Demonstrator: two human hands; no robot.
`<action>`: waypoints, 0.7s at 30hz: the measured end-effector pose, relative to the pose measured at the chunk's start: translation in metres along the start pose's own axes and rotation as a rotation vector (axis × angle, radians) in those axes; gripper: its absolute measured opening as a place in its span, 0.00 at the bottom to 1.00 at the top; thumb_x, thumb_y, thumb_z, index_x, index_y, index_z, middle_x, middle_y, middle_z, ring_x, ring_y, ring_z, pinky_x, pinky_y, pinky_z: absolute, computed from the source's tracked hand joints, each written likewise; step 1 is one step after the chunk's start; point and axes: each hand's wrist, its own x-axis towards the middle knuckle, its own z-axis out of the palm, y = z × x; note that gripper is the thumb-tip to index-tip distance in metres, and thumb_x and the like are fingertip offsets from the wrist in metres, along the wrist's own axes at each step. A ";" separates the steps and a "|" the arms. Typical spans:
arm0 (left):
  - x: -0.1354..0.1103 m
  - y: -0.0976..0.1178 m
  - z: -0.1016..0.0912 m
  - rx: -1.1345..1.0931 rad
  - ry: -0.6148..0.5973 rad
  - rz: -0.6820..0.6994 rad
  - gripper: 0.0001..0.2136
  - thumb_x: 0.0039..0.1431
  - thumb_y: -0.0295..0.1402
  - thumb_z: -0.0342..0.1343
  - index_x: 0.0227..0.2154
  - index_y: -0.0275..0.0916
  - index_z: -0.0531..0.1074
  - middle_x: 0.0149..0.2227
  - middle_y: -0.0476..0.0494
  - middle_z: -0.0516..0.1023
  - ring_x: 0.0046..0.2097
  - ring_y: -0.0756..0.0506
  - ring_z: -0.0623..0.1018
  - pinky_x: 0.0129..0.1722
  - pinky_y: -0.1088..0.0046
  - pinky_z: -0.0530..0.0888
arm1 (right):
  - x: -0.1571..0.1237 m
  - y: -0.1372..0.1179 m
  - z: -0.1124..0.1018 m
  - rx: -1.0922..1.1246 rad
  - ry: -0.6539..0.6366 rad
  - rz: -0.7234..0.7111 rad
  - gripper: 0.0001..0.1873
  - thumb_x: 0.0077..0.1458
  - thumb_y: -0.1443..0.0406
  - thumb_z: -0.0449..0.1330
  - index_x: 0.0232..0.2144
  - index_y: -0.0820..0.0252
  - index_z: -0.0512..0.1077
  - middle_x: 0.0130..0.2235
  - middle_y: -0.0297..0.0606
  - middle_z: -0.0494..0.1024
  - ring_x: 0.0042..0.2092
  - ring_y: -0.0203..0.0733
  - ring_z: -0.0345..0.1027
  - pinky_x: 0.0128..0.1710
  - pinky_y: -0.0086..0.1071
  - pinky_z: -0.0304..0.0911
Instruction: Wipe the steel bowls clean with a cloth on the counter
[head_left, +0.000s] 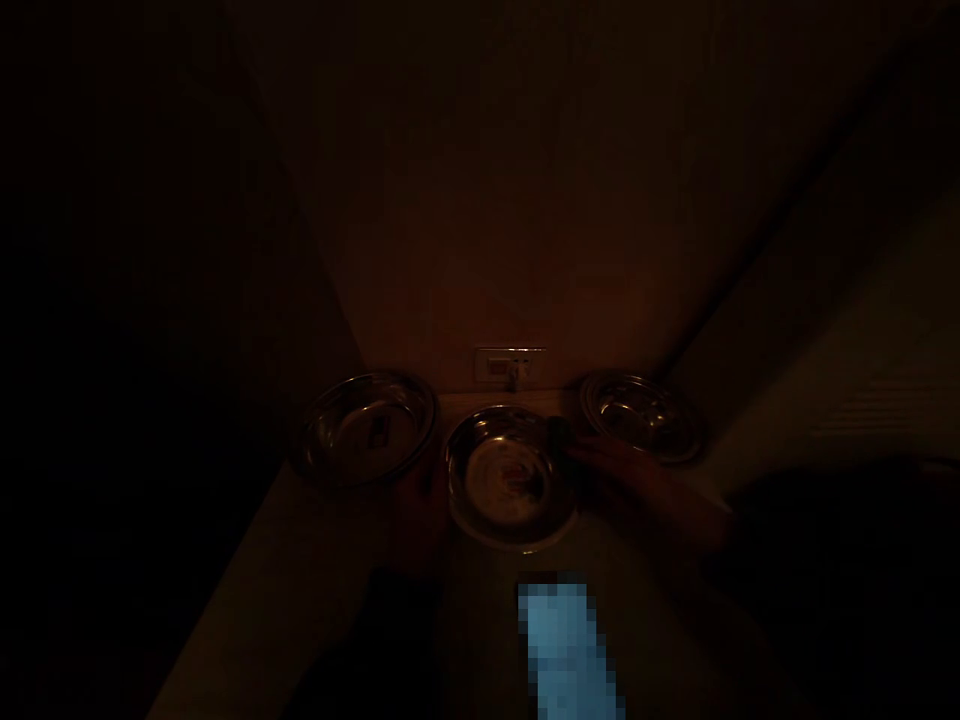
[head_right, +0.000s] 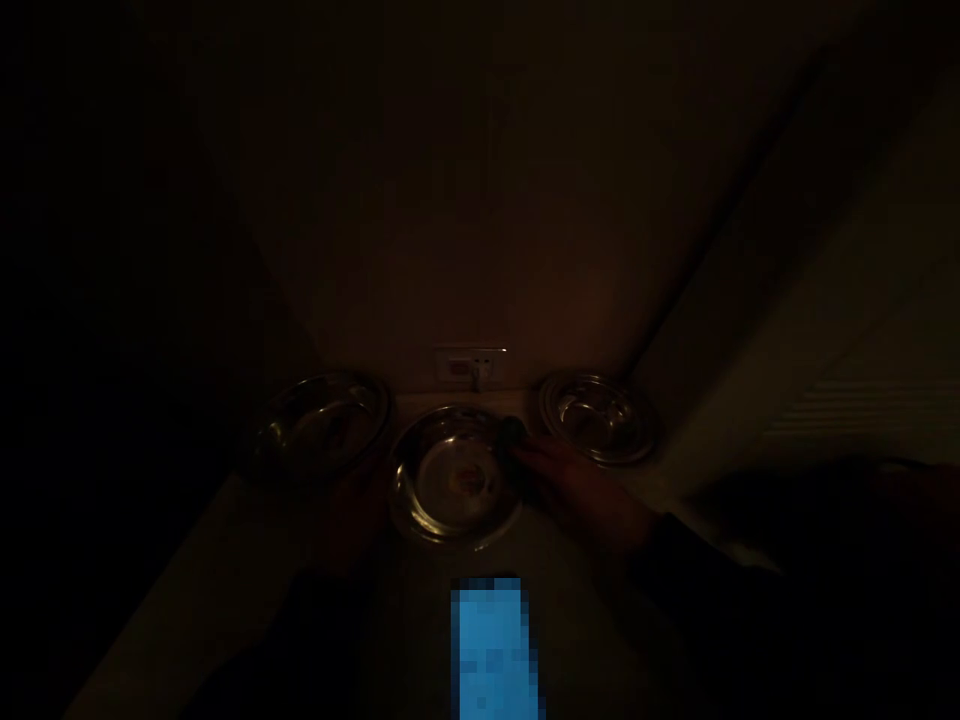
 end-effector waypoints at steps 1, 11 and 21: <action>0.000 0.000 0.000 0.000 -0.005 0.012 0.14 0.57 0.33 0.51 0.44 0.37 0.75 0.51 0.40 0.74 0.55 0.41 0.71 0.57 0.62 0.63 | 0.007 0.002 0.003 0.004 0.011 0.024 0.23 0.58 0.69 0.48 0.55 0.57 0.65 0.56 0.47 0.68 0.56 0.47 0.63 0.55 0.45 0.61; 0.002 -0.001 0.000 -0.067 0.017 0.009 0.13 0.55 0.28 0.51 0.41 0.37 0.77 0.49 0.41 0.77 0.55 0.41 0.71 0.58 0.61 0.62 | 0.099 0.001 0.013 0.023 -0.124 0.012 0.23 0.51 0.72 0.55 0.51 0.65 0.67 0.53 0.52 0.70 0.54 0.51 0.64 0.54 0.46 0.58; -0.001 0.001 0.002 -0.045 0.039 0.032 0.15 0.58 0.32 0.48 0.44 0.37 0.75 0.51 0.40 0.75 0.56 0.41 0.70 0.57 0.63 0.63 | 0.137 -0.061 0.032 0.326 -0.242 -0.087 0.23 0.49 0.78 0.52 0.45 0.57 0.73 0.47 0.36 0.77 0.50 0.40 0.69 0.51 0.34 0.61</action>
